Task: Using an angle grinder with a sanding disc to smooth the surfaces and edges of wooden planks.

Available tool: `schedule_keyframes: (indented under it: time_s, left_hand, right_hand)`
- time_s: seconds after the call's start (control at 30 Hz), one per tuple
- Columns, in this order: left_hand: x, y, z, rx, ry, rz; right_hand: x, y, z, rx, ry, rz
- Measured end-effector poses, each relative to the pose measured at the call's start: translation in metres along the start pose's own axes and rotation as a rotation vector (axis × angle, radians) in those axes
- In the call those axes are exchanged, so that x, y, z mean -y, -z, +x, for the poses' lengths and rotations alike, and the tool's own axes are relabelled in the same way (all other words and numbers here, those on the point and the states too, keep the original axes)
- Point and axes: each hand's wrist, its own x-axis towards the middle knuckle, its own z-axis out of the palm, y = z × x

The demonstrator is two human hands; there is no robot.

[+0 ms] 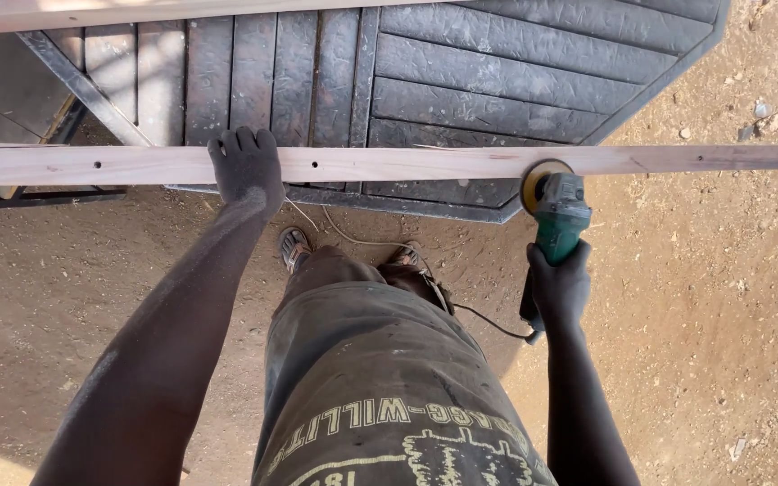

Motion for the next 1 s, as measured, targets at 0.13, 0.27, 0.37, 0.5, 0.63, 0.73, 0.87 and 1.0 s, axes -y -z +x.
schedule_keyframes:
  time_s: [0.13, 0.27, 0.37, 0.5, 0.63, 0.73, 0.87, 1.0]
  left_hand:
    - [0.001, -0.002, -0.003, -0.055, -0.025, 0.006]
    - [0.002, -0.003, -0.001, -0.068, -0.031, 0.01]
    - [0.003, 0.002, -0.003, -0.005, -0.029, 0.024]
    - [0.004, -0.008, 0.003, 0.059, -0.007, 0.018]
    - [-0.001, -0.011, 0.005, 0.114, 0.049, 0.052]
    - [0.005, -0.024, 0.008, 0.115, 0.065, 0.101]
    - [-0.004, -0.039, 0.048, 0.339, 0.149, 0.149]
    - [-0.098, -0.021, 0.052, 0.148, -0.103, 0.219]
  right_hand:
    - [0.001, 0.0, 0.01, -0.08, -0.065, 0.025]
    - [0.058, -0.012, -0.03, 0.019, 0.034, 0.019]
    - [0.094, -0.016, -0.061, 0.099, 0.166, -0.033]
    - [0.104, -0.01, -0.058, 0.142, 0.296, -0.095]
    - [0.083, 0.017, -0.017, 0.133, 0.306, -0.101]
    - [0.049, 0.039, 0.028, 0.147, 0.223, -0.082]
    - [0.014, 0.083, 0.092, 0.135, 0.137, -0.117]
    - [-0.034, 0.118, 0.134, 0.109, 0.066, -0.164]
